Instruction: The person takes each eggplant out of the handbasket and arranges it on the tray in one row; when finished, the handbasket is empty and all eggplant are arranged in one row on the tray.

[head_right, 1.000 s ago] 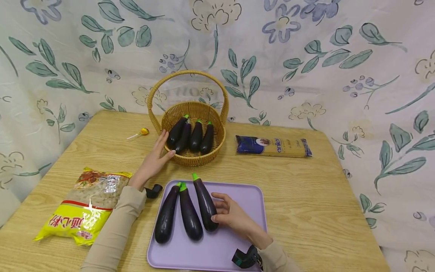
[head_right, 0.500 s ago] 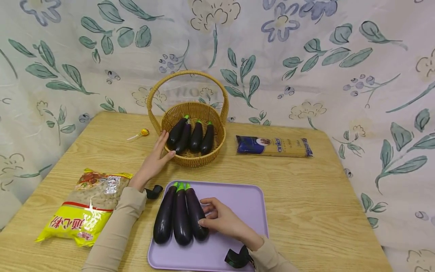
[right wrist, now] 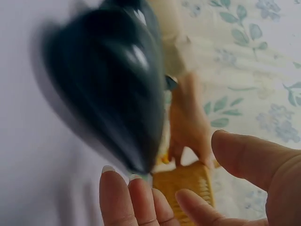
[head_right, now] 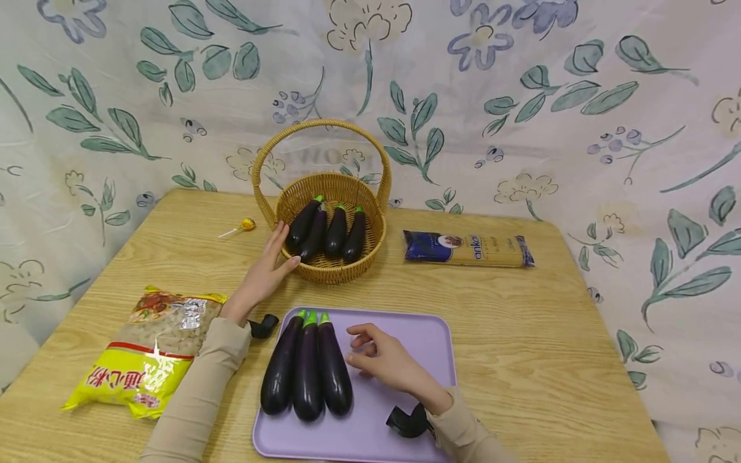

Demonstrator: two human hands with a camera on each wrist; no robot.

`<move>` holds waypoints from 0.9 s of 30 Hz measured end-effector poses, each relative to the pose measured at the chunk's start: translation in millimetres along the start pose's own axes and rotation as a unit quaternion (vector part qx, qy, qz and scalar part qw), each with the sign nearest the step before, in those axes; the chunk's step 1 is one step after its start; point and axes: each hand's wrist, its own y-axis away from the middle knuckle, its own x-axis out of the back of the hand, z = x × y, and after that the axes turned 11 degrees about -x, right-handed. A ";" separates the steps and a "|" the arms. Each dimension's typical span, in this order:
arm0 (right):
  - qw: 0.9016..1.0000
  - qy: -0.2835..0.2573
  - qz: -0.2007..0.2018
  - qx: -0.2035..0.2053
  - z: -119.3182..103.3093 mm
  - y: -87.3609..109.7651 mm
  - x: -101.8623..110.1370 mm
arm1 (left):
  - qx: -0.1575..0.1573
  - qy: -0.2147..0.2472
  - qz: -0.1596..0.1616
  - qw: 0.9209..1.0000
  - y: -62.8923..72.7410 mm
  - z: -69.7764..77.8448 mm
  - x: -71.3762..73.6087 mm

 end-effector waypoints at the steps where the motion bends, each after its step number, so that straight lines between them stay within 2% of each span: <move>1: 1.000 -0.001 0.003 0.002 -2.9 -1.2 3.9 | 0.000 0.000 0.001 1.000 -0.4 0.0 0.2; 9: 1.000 -0.002 0.008 0.021 -27.2 -11.5 32.1 | 0.000 0.007 0.002 1.000 -0.5 2.8 1.0; 15: 0.999 -0.032 0.002 0.024 -50.6 -24.0 49.3 | -0.002 0.009 0.003 1.000 0.8 2.2 1.2; 21: 0.997 -0.063 0.022 0.045 -78.2 -43.0 67.2 | -0.002 0.011 0.006 1.000 1.1 2.0 1.2; 27: 0.993 -0.110 0.031 0.017 -102.5 -69.3 86.3 | 0.000 0.013 0.006 1.000 -0.1 3.0 0.5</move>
